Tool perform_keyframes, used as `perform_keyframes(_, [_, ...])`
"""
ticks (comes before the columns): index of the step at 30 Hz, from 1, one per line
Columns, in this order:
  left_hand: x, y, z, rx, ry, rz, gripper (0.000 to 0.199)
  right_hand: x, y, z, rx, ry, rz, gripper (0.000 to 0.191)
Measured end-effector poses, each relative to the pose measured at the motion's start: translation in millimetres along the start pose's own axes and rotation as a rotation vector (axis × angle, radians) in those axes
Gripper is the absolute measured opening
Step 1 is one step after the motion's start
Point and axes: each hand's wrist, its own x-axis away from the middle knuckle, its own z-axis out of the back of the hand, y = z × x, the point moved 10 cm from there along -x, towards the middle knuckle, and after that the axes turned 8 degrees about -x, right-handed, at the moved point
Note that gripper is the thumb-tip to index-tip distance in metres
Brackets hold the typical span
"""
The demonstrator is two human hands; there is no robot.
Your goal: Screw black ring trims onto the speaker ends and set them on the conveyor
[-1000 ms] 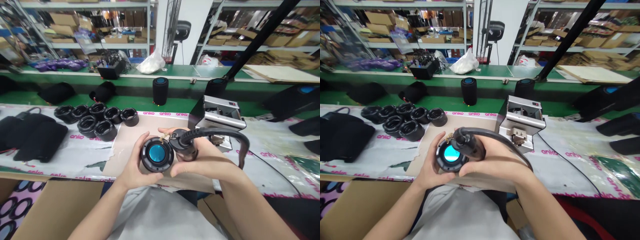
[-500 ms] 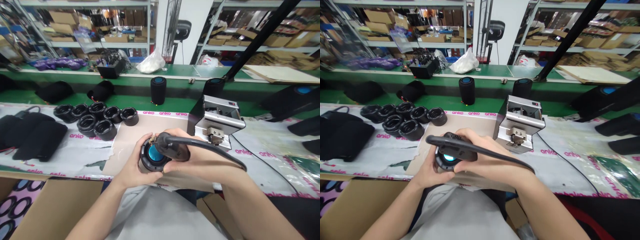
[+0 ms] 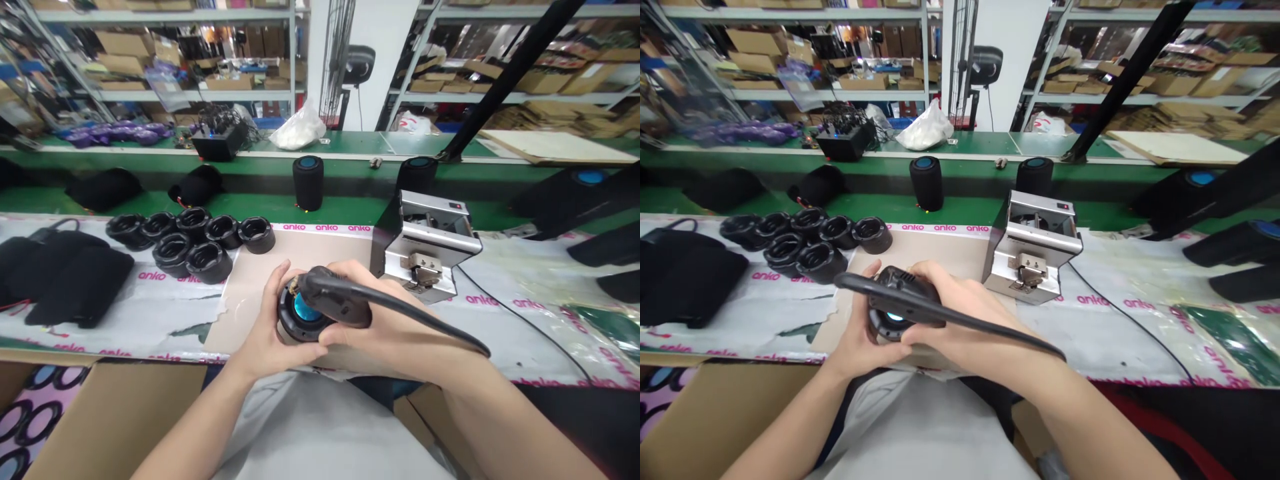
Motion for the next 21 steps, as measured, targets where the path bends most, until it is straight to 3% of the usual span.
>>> perform_keyframes(5, [1.6, -6.0, 0.1, -0.060, 0.000, 0.040, 0.129, -11.6, 2.6, 5.6, 0.000, -0.085, 0.152, 0.057])
perform_keyframes(9, [-0.5, -3.5, 4.8, -0.125, 0.028, -0.014, 0.123, -21.9, -12.3, 5.3, -0.003, -0.207, 0.327, 0.056])
perform_keyframes(14, [-3.9, 5.7, 8.5, -0.151, 0.130, -0.091, 0.109, -25.9, -16.4, 2.7, -0.139, -0.206, 0.365, 0.061])
perform_keyframes(17, [-3.7, 10.0, 11.3, -0.215, 0.207, -0.057, 0.085, -14.8, -5.7, 20.8, -0.250, -0.027, 0.411, 0.066])
perform_keyframes(21, [-2.4, 13.8, 13.6, -0.239, 0.201, -0.014, 0.079, 31.1, 36.0, 90.7, -0.706, 0.462, 0.508, 0.050])
